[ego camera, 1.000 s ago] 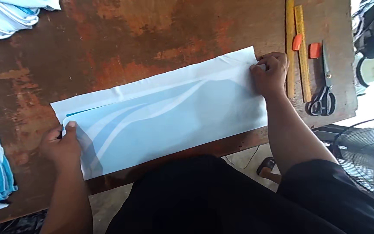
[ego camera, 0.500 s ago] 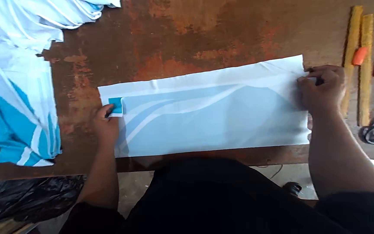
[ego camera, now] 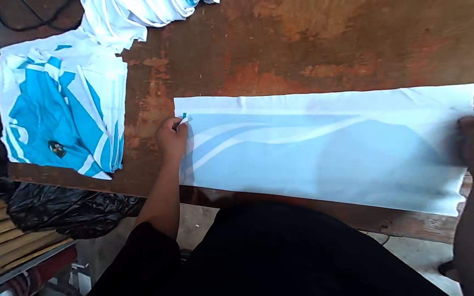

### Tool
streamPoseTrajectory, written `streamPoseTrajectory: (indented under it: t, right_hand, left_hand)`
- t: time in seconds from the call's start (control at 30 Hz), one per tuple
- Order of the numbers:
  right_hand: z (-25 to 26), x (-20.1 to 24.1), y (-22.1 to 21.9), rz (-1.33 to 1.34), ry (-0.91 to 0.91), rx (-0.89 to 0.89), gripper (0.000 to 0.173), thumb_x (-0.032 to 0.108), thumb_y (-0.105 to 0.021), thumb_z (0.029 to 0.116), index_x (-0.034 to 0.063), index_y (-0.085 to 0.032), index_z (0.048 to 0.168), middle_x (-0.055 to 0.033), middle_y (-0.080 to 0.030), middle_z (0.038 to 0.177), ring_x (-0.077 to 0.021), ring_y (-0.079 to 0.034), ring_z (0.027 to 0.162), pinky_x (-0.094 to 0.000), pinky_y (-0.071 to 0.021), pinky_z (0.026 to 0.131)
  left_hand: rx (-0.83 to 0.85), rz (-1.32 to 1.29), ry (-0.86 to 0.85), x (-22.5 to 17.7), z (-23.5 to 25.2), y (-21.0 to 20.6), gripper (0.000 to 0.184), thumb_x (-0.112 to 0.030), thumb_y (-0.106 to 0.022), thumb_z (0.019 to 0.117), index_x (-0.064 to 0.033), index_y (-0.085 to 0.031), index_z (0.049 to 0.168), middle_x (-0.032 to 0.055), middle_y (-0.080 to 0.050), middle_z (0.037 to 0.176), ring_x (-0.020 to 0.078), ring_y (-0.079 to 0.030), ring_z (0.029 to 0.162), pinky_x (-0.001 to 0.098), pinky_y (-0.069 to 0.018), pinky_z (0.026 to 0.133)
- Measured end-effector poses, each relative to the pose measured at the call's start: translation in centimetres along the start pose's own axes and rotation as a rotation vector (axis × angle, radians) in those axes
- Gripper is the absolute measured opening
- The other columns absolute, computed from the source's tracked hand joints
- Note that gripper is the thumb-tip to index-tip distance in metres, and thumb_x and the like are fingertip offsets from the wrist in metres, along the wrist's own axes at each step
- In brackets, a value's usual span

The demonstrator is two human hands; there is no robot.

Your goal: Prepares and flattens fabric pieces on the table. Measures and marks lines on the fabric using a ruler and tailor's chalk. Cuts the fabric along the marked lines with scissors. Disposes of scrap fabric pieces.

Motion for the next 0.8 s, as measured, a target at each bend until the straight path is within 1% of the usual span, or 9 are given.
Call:
streamPoseTrajectory:
  t: [0.1,0.17,0.2,0.3,0.37,0.47,0.53,0.67,0.8]
  right_hand:
    - [-0.1,0.5,0.3,0.007,0.06,-0.043,0.045,0.025,-0.051,0.1075,-0.0102,-0.052,0.135,-0.034,-0.057,0.131,-0.0381,-0.057,0.119,-0.0529,-0.0436,0.105]
    - [-0.7,1.6,1.0,-0.059,0.173,-0.069,0.044,0.02,-0.056,0.1026,-0.0101,-0.053,0.135,-0.0349,-0.054,0.135,-0.043,-0.055,0.123,-0.0559,-0.0429,0.106]
    - [-1.3,2.1,1.5,-0.113,0.252,-0.086,0.041,0.018,-0.059,0.1001,-0.0091,-0.058,0.131,-0.0348,-0.051,0.139,-0.0466,-0.05,0.131,-0.0593,-0.0398,0.11]
    - [-3.3,3.3,1.3,-0.207,0.385,-0.025,0.031,0.016,-0.059,0.1004,-0.0062,-0.067,0.121,-0.0342,-0.056,0.133,-0.0502,-0.054,0.126,-0.0655,-0.0448,0.103]
    - [-3.6,3.3,0.2,-0.242,0.396,0.045,0.028,0.015,-0.058,0.1005,-0.0043,-0.07,0.117,-0.0317,-0.061,0.127,-0.0494,-0.06,0.116,-0.0672,-0.0484,0.095]
    - [-2.6,2.4,0.1,-0.283,0.26,0.072,0.029,0.014,-0.058,0.1005,-0.0031,-0.068,0.121,-0.0325,-0.06,0.127,-0.0511,-0.06,0.115,-0.0692,-0.0469,0.095]
    - [-2.0,2.5,0.7,-0.285,0.212,0.074,0.029,0.013,-0.059,0.1003,-0.0031,-0.067,0.123,-0.0337,-0.058,0.129,-0.0527,-0.058,0.117,-0.071,-0.0447,0.097]
    - [-0.7,3.3,0.4,-0.322,0.235,0.105,0.028,0.013,-0.059,0.0997,-0.0009,-0.068,0.122,-0.0311,-0.058,0.13,-0.0513,-0.058,0.117,-0.0714,-0.0453,0.095]
    - [-0.6,1.8,1.8,-0.382,0.118,0.12,0.032,0.017,-0.058,0.0998,-0.0008,-0.065,0.126,-0.0321,-0.061,0.126,-0.0536,-0.058,0.118,-0.0751,-0.0436,0.093]
  left_hand:
    - [-0.028,-0.009,-0.004,0.3,0.2,0.3,0.029,-0.025,-0.065,0.0998,-0.0013,-0.069,0.117,0.0146,-0.071,0.099,0.0218,-0.068,0.086,0.0417,-0.0554,0.083]
    - [-0.016,0.055,-0.069,-0.3,-0.3,0.7,0.036,-0.023,-0.062,0.1007,-0.0022,-0.064,0.13,0.0195,-0.068,0.117,0.0274,-0.068,0.103,0.0454,-0.0555,0.092]
    - [-0.004,0.106,-0.146,-1.2,-0.8,0.7,0.036,-0.021,-0.06,0.1008,-0.0028,-0.064,0.132,0.022,-0.064,0.125,0.0314,-0.065,0.111,0.0488,-0.0534,0.098]
    - [0.104,0.173,-0.499,-4.9,-2.9,-0.5,0.031,-0.011,-0.054,0.0986,0.0004,-0.069,0.123,0.0294,-0.061,0.127,0.0458,-0.058,0.121,0.0601,-0.0459,0.103]
    - [0.18,0.193,-0.583,-5.4,-3.4,-1.6,0.029,-0.012,-0.053,0.0981,0.0,-0.071,0.118,0.028,-0.063,0.126,0.0474,-0.057,0.122,0.0625,-0.0433,0.103]
    - [0.208,0.253,-0.404,-4.1,-1.7,-1.4,0.03,-0.014,-0.055,0.0997,0.0001,-0.069,0.122,0.029,-0.06,0.131,0.0485,-0.053,0.127,0.065,-0.0404,0.107]
    - [0.223,0.289,-0.297,-4.2,-0.8,-0.8,0.029,-0.015,-0.059,0.1006,0.002,-0.067,0.122,0.0302,-0.06,0.129,0.0482,-0.057,0.121,0.0662,-0.0439,0.102]
    - [0.218,0.33,-0.267,-4.1,-0.3,-0.9,0.031,-0.02,-0.061,0.1011,0.0022,-0.067,0.122,0.031,-0.062,0.124,0.0482,-0.06,0.115,0.0676,-0.0454,0.098]
    - [0.224,0.305,-0.172,-1.8,-0.5,1.6,0.041,-0.031,-0.056,0.1045,0.0027,-0.063,0.127,0.0318,-0.065,0.12,0.051,-0.062,0.113,0.0734,-0.0443,0.097]
Point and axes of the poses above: each hand's wrist, its own z-axis towards the middle knuckle, its own y-axis out of the back of the hand, x = y × z, the point moved 10 cm from there along z, towards the middle knuckle
